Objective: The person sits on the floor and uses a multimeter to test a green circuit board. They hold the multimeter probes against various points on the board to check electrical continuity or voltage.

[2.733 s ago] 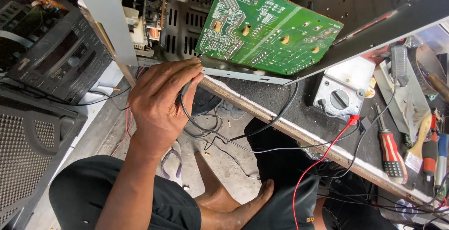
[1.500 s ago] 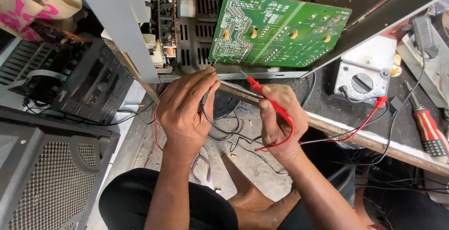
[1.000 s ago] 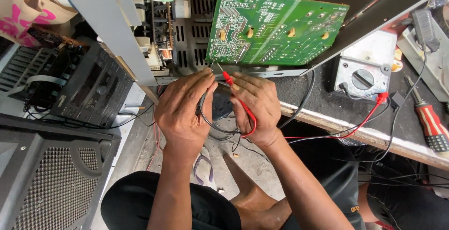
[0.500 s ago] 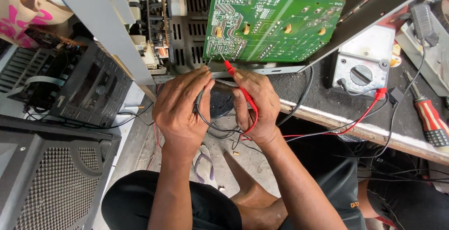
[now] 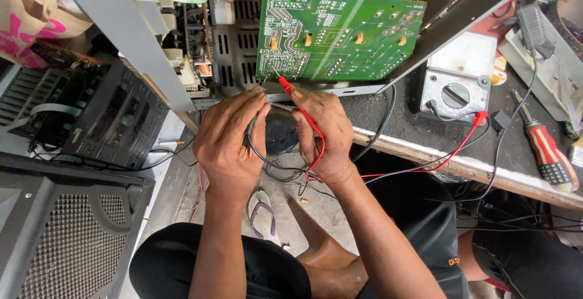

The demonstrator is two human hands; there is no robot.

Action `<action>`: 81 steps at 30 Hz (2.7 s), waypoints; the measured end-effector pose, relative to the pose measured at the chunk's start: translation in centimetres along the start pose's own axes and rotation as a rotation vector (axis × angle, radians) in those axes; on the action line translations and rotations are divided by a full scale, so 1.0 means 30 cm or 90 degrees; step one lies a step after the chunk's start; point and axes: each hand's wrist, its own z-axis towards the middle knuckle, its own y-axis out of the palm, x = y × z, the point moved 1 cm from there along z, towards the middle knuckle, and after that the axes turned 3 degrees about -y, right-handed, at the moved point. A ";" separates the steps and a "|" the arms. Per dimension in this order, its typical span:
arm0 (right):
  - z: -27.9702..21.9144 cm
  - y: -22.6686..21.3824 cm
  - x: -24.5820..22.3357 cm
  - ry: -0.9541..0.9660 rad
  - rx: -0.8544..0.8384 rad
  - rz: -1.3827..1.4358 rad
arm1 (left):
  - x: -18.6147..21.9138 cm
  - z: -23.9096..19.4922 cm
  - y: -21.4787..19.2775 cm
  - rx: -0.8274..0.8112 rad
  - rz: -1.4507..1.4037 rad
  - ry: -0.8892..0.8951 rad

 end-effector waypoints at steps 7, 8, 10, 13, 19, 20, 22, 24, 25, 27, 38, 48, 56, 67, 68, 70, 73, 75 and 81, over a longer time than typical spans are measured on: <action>0.011 0.002 0.005 0.015 0.052 0.025 | -0.009 0.001 0.022 0.094 -0.032 0.001; 0.011 0.002 0.003 0.020 0.052 0.026 | -0.008 0.001 0.021 0.090 -0.031 -0.002; 0.013 0.000 0.007 0.016 0.052 0.029 | -0.003 0.002 0.020 0.085 -0.022 -0.002; 0.013 0.001 0.012 0.016 0.051 0.031 | -0.006 0.002 0.022 0.082 -0.013 0.000; 0.016 0.007 0.004 0.026 0.059 0.028 | -0.004 0.005 0.018 0.083 -0.003 0.014; 0.018 0.002 0.001 0.028 0.060 0.029 | -0.002 0.004 0.021 0.082 0.001 0.019; 0.025 0.007 -0.006 0.027 0.067 0.032 | -0.008 0.002 0.012 0.070 -0.004 0.029; 0.025 -0.025 -0.004 0.028 0.076 0.017 | 0.006 0.001 0.020 0.056 -0.026 0.042; 0.025 -0.036 -0.007 0.028 0.018 0.025 | 0.016 0.000 0.012 0.023 -0.004 0.040; 0.025 -0.047 -0.008 0.030 -0.038 0.025 | 0.022 -0.005 0.006 -0.011 0.011 0.041; 0.026 -0.043 -0.008 0.018 -0.031 0.023 | 0.014 -0.015 0.010 -0.008 0.041 0.041; 0.011 -0.018 -0.002 0.031 -0.036 0.017 | 0.013 0.003 -0.006 -0.004 0.030 0.012; 0.018 0.003 0.005 -0.027 0.079 0.031 | -0.002 0.006 0.019 0.092 -0.032 0.001; 0.030 0.002 0.007 -0.004 0.097 0.040 | -0.034 -0.008 0.029 0.121 -0.026 0.032; 0.035 0.001 0.007 0.012 0.100 0.048 | -0.038 -0.009 0.029 0.127 -0.032 0.039; 0.046 -0.003 0.000 0.008 0.098 0.042 | -0.039 -0.009 0.027 0.126 -0.036 0.038; 0.056 0.000 -0.007 0.005 0.096 0.031 | -0.044 -0.007 0.025 0.127 -0.036 0.037; 0.062 -0.001 -0.013 0.009 0.094 0.025 | -0.047 -0.005 0.024 0.127 -0.034 0.033; 0.082 -0.005 -0.029 0.024 0.085 0.009 | -0.046 -0.002 0.026 0.133 -0.065 0.037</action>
